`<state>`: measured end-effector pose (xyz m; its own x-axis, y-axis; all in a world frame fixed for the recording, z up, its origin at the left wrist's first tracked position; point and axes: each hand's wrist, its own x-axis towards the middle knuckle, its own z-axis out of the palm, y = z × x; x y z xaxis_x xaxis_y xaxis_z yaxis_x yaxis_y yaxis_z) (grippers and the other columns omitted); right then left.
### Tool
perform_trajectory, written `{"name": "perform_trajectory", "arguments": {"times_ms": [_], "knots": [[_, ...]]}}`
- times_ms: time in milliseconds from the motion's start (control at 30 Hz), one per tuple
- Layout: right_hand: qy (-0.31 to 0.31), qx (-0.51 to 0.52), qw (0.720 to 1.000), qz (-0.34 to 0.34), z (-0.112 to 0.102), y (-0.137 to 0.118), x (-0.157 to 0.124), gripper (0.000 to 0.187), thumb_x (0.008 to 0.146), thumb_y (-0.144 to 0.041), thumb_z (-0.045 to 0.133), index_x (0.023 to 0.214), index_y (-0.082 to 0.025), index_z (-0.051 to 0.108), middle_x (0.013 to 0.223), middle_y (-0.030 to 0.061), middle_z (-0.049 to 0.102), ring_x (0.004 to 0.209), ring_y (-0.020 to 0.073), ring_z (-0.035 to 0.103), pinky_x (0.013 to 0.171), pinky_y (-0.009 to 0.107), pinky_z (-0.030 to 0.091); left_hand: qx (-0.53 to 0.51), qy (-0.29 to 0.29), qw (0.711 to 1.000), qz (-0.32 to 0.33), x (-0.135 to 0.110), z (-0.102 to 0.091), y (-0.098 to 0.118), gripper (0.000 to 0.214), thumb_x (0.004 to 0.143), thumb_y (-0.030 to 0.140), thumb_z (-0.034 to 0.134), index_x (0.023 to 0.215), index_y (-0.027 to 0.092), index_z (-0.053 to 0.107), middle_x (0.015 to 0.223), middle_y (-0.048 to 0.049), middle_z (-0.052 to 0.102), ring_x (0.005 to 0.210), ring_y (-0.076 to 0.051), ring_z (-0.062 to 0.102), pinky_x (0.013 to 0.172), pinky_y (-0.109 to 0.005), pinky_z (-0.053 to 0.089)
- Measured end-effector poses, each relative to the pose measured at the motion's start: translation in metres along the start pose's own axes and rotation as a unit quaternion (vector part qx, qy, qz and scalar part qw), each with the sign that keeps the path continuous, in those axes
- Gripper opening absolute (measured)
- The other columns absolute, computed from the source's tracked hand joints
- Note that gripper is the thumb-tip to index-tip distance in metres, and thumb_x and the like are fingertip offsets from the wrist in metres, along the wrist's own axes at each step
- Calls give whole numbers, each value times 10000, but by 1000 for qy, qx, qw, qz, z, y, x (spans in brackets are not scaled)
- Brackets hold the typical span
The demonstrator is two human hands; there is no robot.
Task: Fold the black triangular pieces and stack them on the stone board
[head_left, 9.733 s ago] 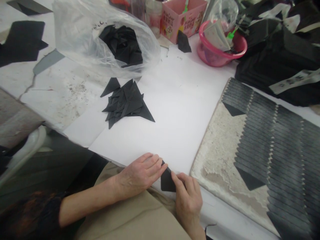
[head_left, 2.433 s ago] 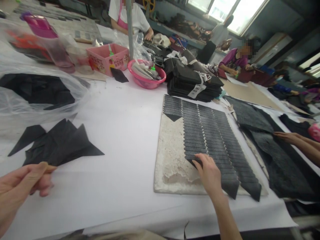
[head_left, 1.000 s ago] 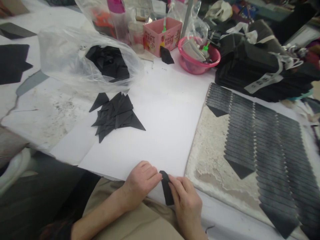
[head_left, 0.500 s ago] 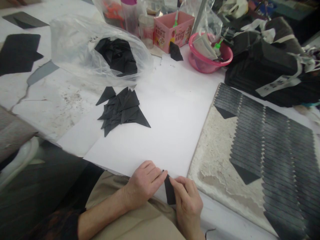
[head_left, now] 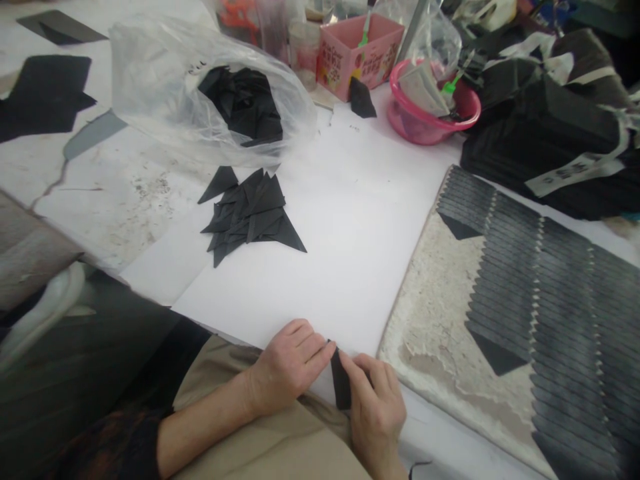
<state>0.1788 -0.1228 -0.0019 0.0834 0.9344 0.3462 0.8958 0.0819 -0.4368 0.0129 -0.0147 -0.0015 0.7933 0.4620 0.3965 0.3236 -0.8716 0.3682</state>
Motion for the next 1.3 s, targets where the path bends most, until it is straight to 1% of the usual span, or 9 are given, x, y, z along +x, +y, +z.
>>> {"name": "perform_trajectory", "arguments": {"times_ms": [233,400,600,833,933,1033,1100,1233,1300], "knots": [[-2,-21,1000,-7,1,0,0,269,955,-161,510,1155,-227,676,933,60,609,831,149,527,733,289,438,9,-7,1000,0,1,-2,1,184,960,129,473,1042,98,634,800,-62,597,766,-182,537,750,-385,496],[-17,-22,1000,-4,-2,-1,0,291,954,-139,494,1169,-228,668,946,65,610,840,156,528,746,301,443,22,-9,1000,6,1,-3,1,180,957,124,476,1044,96,630,795,-61,590,761,-180,540,764,-387,502],[-20,-26,999,-9,-2,-2,1,279,956,-149,497,1162,-225,668,944,66,604,840,162,515,740,305,432,35,-8,999,1,0,-3,2,171,954,121,485,1050,103,626,802,-60,581,776,-181,536,783,-391,505],[-21,-29,999,-18,-1,0,1,288,958,-144,484,1174,-217,659,935,68,600,827,166,503,737,307,412,61,-37,997,-3,-2,-5,5,192,941,124,505,1094,99,618,838,-68,576,810,-200,541,809,-413,508],[-20,-27,999,-11,2,-4,3,287,959,-152,484,1178,-221,656,934,66,599,829,167,504,741,307,407,74,-44,996,4,-3,-9,1,205,947,129,501,1117,99,612,857,-71,581,837,-203,548,838,-422,509],[-21,-24,1000,0,8,-8,9,292,964,-155,468,1175,-227,656,925,63,597,825,167,504,736,308,400,87,-54,995,8,-3,-15,-8,208,951,134,508,1131,103,607,857,-67,586,843,-200,556,855,-427,510],[-19,-25,999,4,12,-11,14,293,962,-153,466,1169,-233,657,916,60,597,814,168,503,727,308,393,98,-55,993,17,-2,-18,-13,212,952,132,507,1139,101,604,908,-84,604,901,-215,570,876,-433,511],[-12,-27,1000,10,15,-13,20,288,955,-142,468,1141,-234,668,912,60,599,802,170,505,721,311,382,93,-55,991,78,0,-21,-19,210,948,90,487,1111,72,619,1162,-137,608,1131,-252,541,989,-420,484],[-10,-25,1000,15,15,-14,21,285,957,-148,465,1133,-237,671,904,58,600,798,170,508,721,311,379,75,-59,991,99,1,-21,-19,202,954,86,474,1083,70,629,1182,-139,614,1155,-242,542,995,-397,489]]}}
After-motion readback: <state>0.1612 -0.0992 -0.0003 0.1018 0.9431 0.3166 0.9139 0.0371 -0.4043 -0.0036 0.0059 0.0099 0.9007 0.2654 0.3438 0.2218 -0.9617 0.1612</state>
